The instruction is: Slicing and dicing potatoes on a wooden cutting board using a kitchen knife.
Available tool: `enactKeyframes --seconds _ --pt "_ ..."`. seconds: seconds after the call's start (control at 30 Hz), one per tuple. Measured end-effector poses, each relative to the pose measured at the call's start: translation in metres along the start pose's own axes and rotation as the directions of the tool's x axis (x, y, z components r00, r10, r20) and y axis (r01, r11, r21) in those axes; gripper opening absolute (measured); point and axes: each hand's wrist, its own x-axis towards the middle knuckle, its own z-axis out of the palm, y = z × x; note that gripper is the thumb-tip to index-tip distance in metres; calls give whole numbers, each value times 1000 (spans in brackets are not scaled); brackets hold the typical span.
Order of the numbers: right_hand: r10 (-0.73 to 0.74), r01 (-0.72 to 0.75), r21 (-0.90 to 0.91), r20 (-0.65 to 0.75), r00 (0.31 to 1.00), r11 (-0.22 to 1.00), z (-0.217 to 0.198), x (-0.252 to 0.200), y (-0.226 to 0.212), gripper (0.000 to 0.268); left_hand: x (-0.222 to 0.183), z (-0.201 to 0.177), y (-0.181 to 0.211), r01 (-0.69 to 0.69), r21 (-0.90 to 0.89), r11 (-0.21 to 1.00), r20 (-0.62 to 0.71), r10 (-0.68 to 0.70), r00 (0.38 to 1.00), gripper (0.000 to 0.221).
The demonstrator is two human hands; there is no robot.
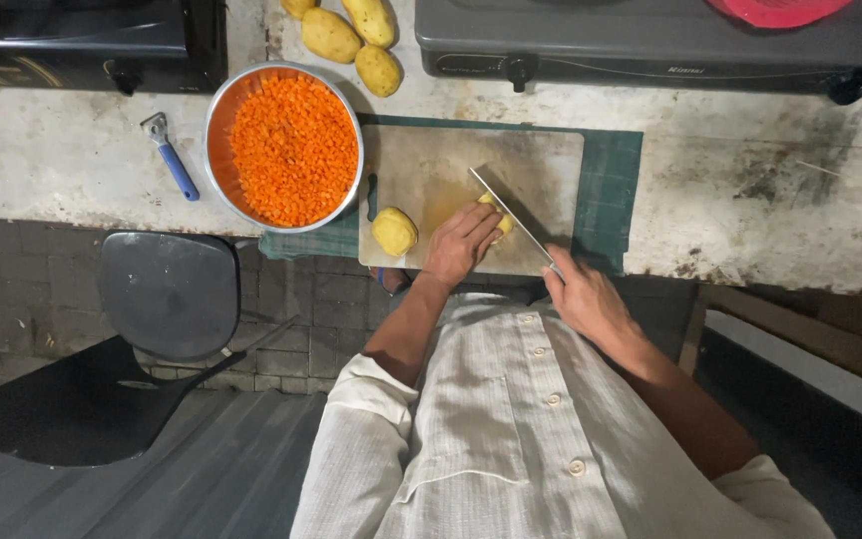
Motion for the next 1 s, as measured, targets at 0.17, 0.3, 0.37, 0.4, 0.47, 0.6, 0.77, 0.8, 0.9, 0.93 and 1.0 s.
enactKeyframes --seconds 0.17,0.3,0.37,0.4,0.47,0.6,0.77,0.8,0.9,0.93,1.0 --pt "64 -59 -63 91 994 996 -1 4 -2 35 -3 3 -3 21 23 1000 9 -21 1000 18" --pt "26 -12 -151 92 995 988 20 15 13 30 -5 4 -4 31 25 999 28 -32 999 20" --pt "-24 36 -190 65 998 981 26 18 11 29 -8 2 -2 26 24 999 28 -27 999 19" --pt "-78 82 -235 28 997 969 27 25 11 28 -4 3 -4 11 23 1000 20 -12 1000 19" --pt "-91 92 -240 16 996 966 23 28 9 28 -6 5 -7 11 27 1000 15 -11 1000 19" --pt "-47 56 -176 50 998 983 21 31 10 27 -9 6 -9 -4 30 1000 11 4 1000 19" --pt "58 -48 -98 106 993 994 12 36 0 28 -9 6 -10 -25 32 999 16 25 1000 20" --pt "68 -56 -98 117 991 994 11 34 -1 27 -11 6 -9 -25 34 999 23 24 999 20" --pt "39 -33 -68 96 995 997 4 31 -5 26 -9 4 -7 -34 50 998 15 33 999 21" --pt "42 -35 -68 98 994 997 1 28 -8 26 -11 5 -8 -32 48 998 17 31 999 21" --pt "49 -43 -61 104 993 997 -7 25 -14 24 -12 7 -11 -51 56 997 22 50 998 22"
